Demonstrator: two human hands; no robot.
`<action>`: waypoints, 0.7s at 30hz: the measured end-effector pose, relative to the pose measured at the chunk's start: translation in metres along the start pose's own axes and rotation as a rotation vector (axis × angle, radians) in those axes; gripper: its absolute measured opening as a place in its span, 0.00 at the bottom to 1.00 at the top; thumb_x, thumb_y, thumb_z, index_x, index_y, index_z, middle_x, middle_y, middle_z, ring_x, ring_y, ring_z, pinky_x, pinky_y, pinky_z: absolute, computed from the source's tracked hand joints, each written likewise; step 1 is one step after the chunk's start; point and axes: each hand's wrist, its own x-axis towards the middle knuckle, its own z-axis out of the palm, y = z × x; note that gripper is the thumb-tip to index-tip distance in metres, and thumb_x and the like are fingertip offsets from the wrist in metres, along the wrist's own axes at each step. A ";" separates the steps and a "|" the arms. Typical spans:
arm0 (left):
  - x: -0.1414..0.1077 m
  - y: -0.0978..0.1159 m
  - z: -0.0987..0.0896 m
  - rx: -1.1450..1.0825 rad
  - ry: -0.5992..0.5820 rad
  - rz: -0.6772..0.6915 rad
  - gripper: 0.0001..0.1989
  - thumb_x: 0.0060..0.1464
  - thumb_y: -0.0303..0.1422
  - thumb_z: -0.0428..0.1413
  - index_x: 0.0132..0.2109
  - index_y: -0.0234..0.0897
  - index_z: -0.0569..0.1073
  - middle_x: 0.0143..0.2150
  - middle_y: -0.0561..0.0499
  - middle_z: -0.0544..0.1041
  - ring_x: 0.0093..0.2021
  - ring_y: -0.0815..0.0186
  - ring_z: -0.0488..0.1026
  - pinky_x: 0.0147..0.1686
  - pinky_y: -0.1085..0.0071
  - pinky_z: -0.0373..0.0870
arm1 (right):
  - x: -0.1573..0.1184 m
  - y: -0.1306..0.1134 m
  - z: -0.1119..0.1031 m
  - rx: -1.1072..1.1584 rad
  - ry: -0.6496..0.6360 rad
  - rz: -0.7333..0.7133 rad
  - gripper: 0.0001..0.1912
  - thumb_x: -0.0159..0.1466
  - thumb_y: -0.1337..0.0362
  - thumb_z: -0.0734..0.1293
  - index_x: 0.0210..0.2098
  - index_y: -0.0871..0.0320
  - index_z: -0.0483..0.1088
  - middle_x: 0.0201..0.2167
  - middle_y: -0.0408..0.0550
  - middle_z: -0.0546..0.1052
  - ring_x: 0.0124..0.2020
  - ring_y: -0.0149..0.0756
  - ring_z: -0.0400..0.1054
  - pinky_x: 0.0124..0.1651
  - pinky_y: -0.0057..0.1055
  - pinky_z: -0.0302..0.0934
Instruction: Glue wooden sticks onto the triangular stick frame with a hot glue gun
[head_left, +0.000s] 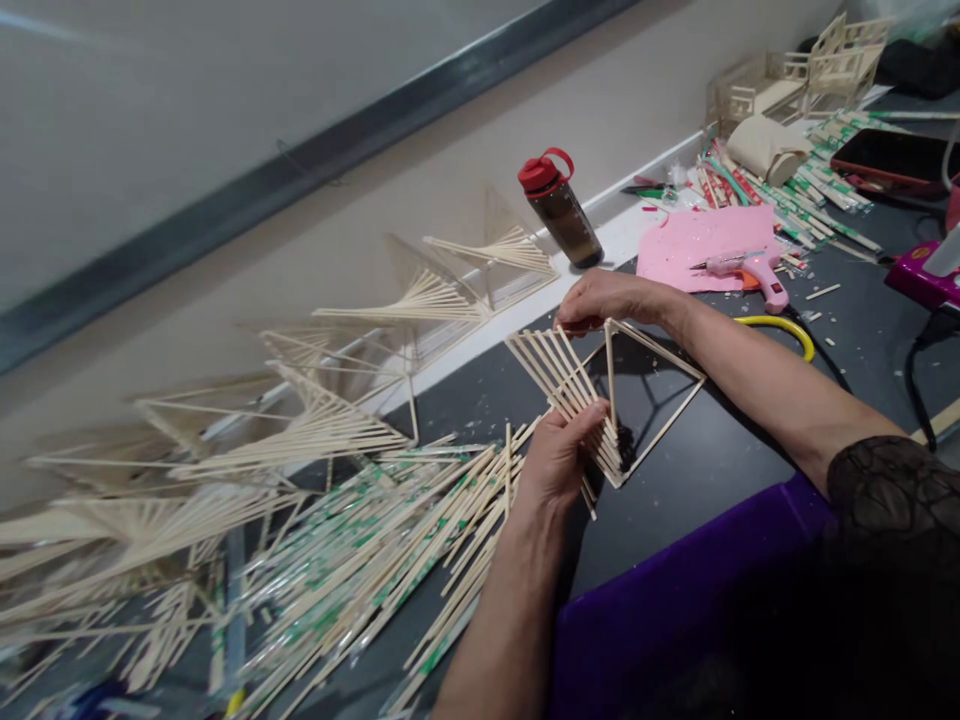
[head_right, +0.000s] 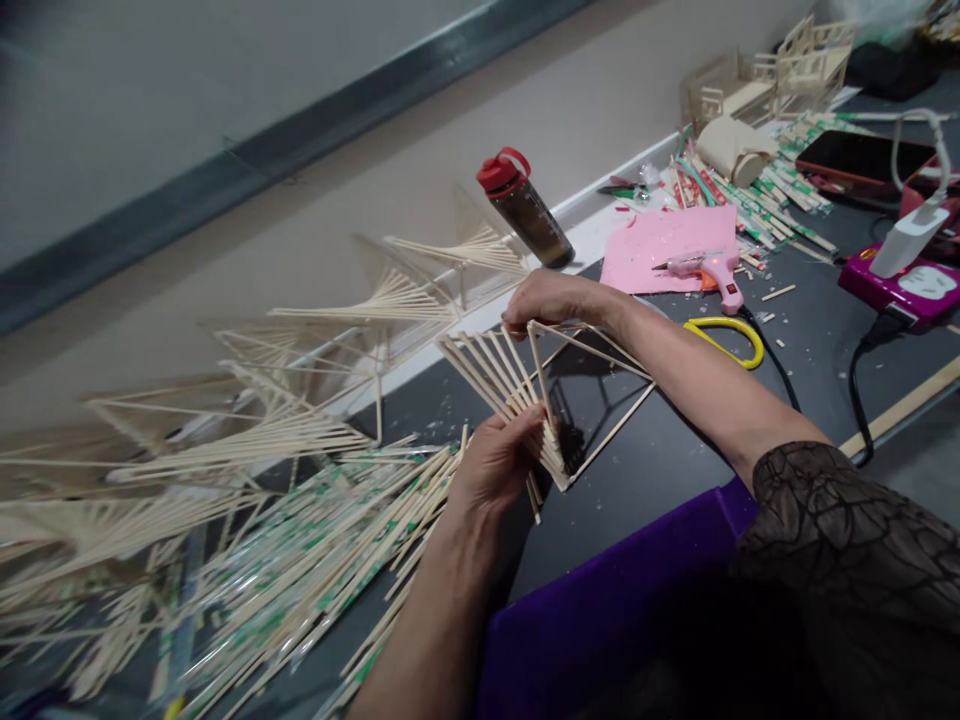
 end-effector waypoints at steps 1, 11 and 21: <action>0.000 0.000 0.000 0.005 -0.005 -0.002 0.19 0.22 0.36 0.73 0.25 0.32 0.77 0.20 0.53 0.76 0.20 0.72 0.69 0.23 0.75 0.65 | 0.000 0.000 -0.001 -0.003 -0.009 -0.006 0.16 0.62 0.73 0.62 0.18 0.65 0.70 0.15 0.40 0.64 0.20 0.25 0.51 0.26 0.26 0.46; -0.001 0.001 0.001 0.043 -0.013 0.017 0.16 0.25 0.35 0.70 0.24 0.34 0.76 0.20 0.53 0.75 0.20 0.70 0.69 0.24 0.72 0.66 | -0.002 -0.004 0.001 0.065 0.012 0.021 0.14 0.63 0.71 0.65 0.20 0.66 0.71 0.16 0.39 0.66 0.21 0.24 0.53 0.30 0.26 0.50; 0.001 -0.001 0.000 0.017 -0.012 0.014 0.17 0.26 0.35 0.71 0.26 0.33 0.76 0.21 0.53 0.76 0.21 0.72 0.70 0.25 0.74 0.65 | 0.001 0.000 0.002 0.085 -0.017 -0.027 0.16 0.64 0.73 0.64 0.20 0.67 0.70 0.16 0.39 0.67 0.21 0.23 0.53 0.29 0.25 0.51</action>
